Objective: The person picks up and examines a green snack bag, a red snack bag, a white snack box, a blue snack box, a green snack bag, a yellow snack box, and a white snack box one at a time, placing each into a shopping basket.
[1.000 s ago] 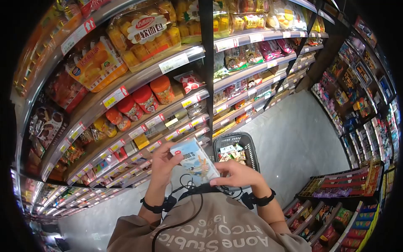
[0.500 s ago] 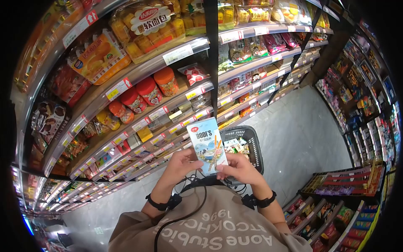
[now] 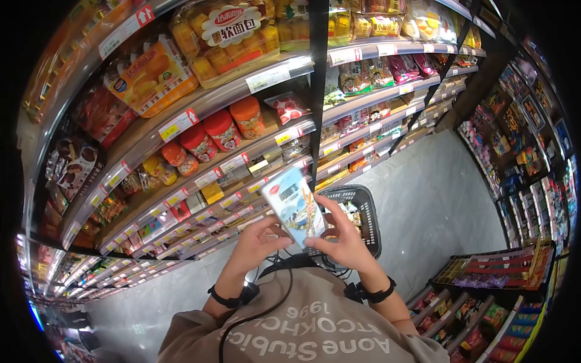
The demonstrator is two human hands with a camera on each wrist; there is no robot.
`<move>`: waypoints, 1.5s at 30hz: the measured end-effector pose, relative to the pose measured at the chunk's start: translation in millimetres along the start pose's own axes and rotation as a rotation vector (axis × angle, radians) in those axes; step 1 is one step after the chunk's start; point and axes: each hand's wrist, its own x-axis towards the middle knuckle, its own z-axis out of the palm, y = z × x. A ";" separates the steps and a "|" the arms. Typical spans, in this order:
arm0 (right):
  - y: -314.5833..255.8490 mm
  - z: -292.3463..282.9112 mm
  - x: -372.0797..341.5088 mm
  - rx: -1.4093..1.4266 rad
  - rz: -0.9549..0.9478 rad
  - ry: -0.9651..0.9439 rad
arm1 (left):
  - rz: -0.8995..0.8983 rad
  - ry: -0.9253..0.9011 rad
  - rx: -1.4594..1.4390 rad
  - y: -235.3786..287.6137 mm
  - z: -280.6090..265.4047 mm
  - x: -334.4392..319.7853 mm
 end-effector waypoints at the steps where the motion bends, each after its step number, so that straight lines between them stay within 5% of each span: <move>1: 5.0 2.2 2.3 0.027 -0.034 -0.045 | 0.002 -0.005 0.065 -1.1 -1.9 -1.7; 7: -9.4 13.5 -5.2 -0.238 -0.126 -0.113 | 0.072 -0.011 0.278 -4.5 -2.5 -7.7; 11: -4.4 11.7 -12.2 -0.170 0.011 -0.065 | 0.092 -0.065 0.414 -9.9 -1.4 -8.7; 19: 19.3 -8.1 -30.6 0.629 0.062 -0.108 | 0.135 -0.146 0.318 6.2 19.8 -15.3; 23: 24.2 -12.0 -36.4 1.254 0.046 -0.221 | 0.137 -0.142 0.308 1.2 25.1 -17.9; 40: 26.3 -28.0 -48.8 1.355 -0.031 -0.244 | 0.087 -0.159 0.239 0.4 45.7 -10.4; 45: 15.2 -32.2 -49.5 1.003 -0.069 -0.064 | 0.090 -0.156 0.176 2.2 53.8 -6.2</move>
